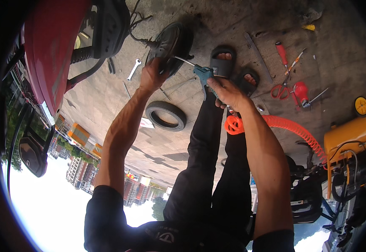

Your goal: The person applies sealant to the inner rim of a tire using a brush, then wipes a metal rim with a cloth. The person uses a pneumatic tool to work on the rim.

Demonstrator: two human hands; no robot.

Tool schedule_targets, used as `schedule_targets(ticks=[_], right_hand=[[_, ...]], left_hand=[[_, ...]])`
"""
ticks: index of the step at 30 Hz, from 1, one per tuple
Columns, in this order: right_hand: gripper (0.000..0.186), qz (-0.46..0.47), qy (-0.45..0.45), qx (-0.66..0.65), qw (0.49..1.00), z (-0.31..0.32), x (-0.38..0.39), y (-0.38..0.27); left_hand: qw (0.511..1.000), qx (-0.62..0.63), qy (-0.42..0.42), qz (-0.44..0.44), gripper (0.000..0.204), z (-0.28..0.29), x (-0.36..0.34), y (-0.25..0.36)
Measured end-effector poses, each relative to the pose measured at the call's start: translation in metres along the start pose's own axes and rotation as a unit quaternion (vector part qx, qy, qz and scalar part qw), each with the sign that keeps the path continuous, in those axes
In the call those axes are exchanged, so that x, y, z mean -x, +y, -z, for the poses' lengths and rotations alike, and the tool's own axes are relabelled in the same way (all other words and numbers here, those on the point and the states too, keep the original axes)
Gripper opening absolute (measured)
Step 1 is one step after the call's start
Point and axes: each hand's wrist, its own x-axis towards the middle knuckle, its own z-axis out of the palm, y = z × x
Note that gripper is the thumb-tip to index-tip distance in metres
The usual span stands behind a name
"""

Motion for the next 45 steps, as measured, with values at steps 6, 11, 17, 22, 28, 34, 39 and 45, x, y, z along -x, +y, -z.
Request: schedule_targets(ticks=[6,11,17,22,28,34,39,45], right_hand=[[0.061,0.029,0.061,0.084,0.994,0.009,0.005,-0.041],[0.06,0.044,0.078,0.107,0.99,0.012,0.011,-0.06],[0.068,-0.009,0.105,0.204,0.973,0.021,0.026,-0.093],[0.062,-0.012,0.07,0.323,0.944,0.032,0.036,-0.153],[0.071,-0.09,0.056,0.51,0.854,0.027,0.033,-0.235],[0.062,-0.18,0.009,0.659,0.73,0.001,0.009,-0.286],[0.056,-0.21,0.016,0.682,0.7,-0.012,-0.005,-0.288],[0.055,-0.221,0.033,0.679,0.699,-0.012,-0.007,-0.292]], left_hand=[[0.996,0.056,0.046,0.042,0.032,-0.007,-0.034,0.023],[0.983,0.122,0.106,0.082,0.03,-0.016,-0.056,0.025],[0.926,0.246,0.154,0.241,0.039,-0.028,-0.069,0.024],[0.9,0.272,0.18,0.29,0.038,-0.044,-0.073,0.034],[0.872,0.298,0.184,0.342,0.04,-0.059,-0.066,0.061],[0.874,0.263,0.235,0.335,0.044,-0.078,-0.056,0.076],[0.874,0.241,0.276,0.319,0.043,-0.093,-0.058,0.078],[0.862,0.281,0.289,0.307,0.03,-0.092,-0.061,0.081]])
